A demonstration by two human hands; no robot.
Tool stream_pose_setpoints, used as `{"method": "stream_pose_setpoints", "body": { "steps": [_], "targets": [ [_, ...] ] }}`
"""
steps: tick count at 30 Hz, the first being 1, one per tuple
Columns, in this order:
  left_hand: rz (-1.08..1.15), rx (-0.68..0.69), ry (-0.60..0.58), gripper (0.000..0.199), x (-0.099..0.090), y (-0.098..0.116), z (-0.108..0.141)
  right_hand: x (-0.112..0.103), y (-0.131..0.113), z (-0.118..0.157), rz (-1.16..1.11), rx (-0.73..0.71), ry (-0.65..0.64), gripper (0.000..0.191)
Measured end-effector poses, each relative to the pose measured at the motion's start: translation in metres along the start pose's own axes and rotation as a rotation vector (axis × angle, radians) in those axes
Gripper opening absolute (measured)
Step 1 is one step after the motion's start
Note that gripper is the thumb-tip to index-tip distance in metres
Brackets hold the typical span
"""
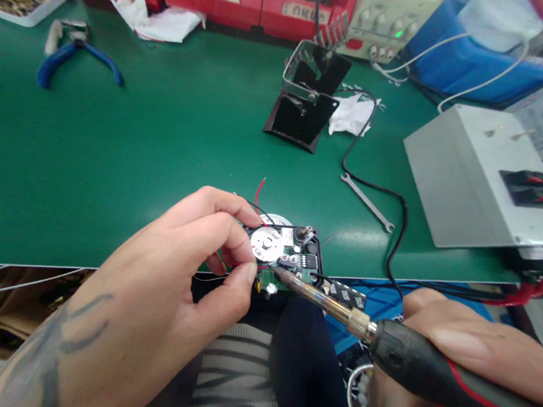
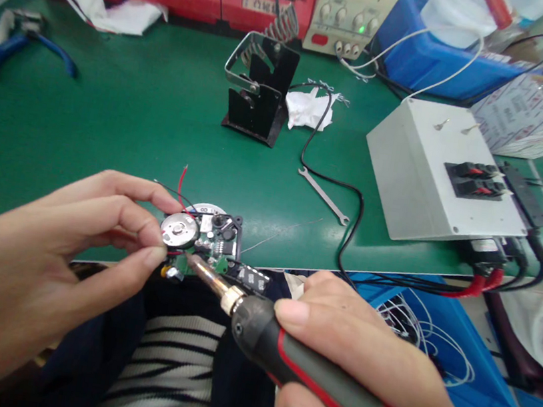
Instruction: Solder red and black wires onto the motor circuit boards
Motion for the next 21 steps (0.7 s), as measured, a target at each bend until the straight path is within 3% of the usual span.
{"method": "stream_pose_setpoints", "body": {
  "steps": [3,9,13,16,21],
  "targets": [
    [-0.015,0.002,0.0,0.016,0.001,0.0,0.0,0.0,0.009,-0.002,0.056,0.034,0.027,0.018],
    [-0.041,0.001,0.01,0.016,0.002,0.001,0.0,0.009,0.02,-0.012,-0.071,-0.428,0.365,0.024],
    [-0.044,-0.005,0.013,0.016,0.002,0.001,0.0,0.019,0.024,-0.015,-0.068,-0.4,0.354,0.023],
    [-0.043,-0.007,0.011,0.016,0.001,0.001,0.0,0.015,0.021,-0.013,-0.063,-0.415,0.316,0.023],
    [-0.052,-0.002,-0.005,0.015,0.001,0.0,0.001,-0.003,0.027,-0.012,-0.04,-0.253,-0.017,0.027]
  ]
}}
Point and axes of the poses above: each hand's wrist, its own z-axis away from the middle knuckle, its own x-axis out of the palm, y = z × x, the point moved 5 cm from there along -z, towards the middle knuckle, and after that the axes turned 2 degrees about -z, right-handed, at the moved point
